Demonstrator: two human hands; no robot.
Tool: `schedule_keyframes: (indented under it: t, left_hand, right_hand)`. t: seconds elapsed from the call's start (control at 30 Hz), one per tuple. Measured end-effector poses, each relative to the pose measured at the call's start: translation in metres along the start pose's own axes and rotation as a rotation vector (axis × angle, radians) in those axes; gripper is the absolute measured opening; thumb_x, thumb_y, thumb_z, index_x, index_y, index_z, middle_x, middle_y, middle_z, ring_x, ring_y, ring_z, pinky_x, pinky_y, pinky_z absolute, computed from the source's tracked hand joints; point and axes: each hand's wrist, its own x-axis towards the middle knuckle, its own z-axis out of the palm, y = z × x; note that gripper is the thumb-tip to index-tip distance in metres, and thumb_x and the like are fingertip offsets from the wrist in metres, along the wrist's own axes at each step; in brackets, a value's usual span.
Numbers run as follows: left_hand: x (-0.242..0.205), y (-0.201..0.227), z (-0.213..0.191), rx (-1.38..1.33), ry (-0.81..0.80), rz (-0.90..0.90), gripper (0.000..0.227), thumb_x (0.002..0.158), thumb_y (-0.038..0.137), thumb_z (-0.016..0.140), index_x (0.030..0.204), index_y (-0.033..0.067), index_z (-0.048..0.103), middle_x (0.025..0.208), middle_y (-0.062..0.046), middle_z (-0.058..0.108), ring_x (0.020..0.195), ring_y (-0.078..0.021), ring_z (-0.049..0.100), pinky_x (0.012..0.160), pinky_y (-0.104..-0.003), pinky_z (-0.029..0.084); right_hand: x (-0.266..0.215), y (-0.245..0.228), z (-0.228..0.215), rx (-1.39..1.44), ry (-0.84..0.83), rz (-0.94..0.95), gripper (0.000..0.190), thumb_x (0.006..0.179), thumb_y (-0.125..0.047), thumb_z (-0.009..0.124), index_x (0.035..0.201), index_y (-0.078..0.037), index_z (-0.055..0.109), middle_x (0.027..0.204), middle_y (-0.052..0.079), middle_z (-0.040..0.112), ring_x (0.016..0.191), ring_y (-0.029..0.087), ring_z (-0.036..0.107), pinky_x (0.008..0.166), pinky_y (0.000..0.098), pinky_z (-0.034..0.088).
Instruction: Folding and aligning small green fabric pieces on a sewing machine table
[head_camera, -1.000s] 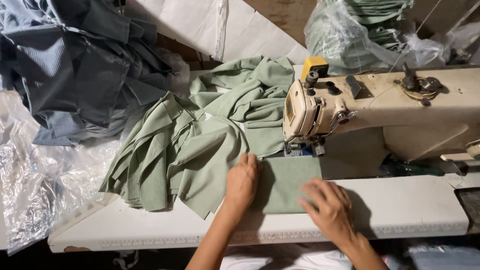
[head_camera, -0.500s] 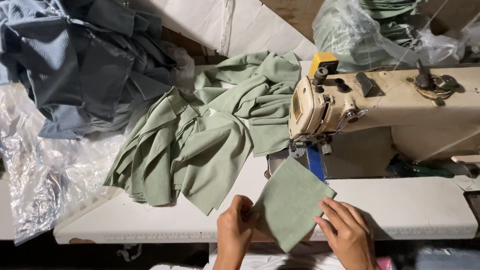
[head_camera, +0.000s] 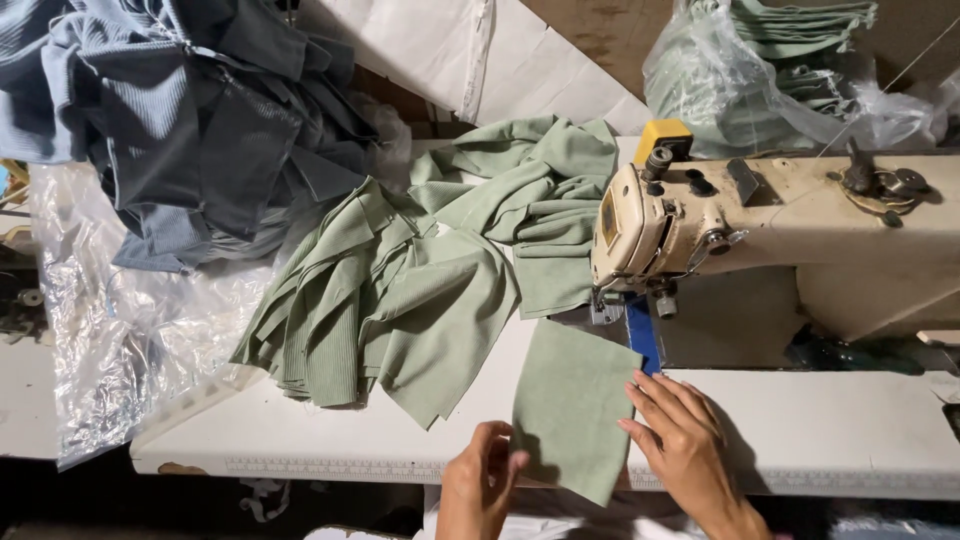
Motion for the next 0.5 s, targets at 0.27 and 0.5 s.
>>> schedule_keyframes:
  t: [0.27,0.5]
  left_hand:
    - [0.075,0.007,0.019,0.286,0.145,0.152,0.021,0.088,0.029,0.076,0.101,0.0199,0.062,0.075,0.000,0.074,0.066,-0.0283,0.067,0.063,-0.040,0.047]
    - [0.104,0.012,0.028,0.392,0.118,0.118,0.031,0.080,0.022,0.076,0.107,0.0246,0.062,0.078,0.002,0.075,0.071,-0.0307,0.070,0.064,-0.045,0.050]
  right_hand:
    - [-0.009,0.005,0.003,0.058,-0.051,0.027,0.048,0.086,-0.027,0.074,0.132,-0.014,0.067,0.142,0.002,0.065,0.131,0.023,0.060,0.115,0.0431,0.040]
    - [-0.009,-0.002,0.002,0.029,0.016,0.067,0.048,0.085,-0.028,0.075,0.131,-0.016,0.068,0.140,0.002,0.066,0.133,0.023,0.059,0.117,0.0460,0.039]
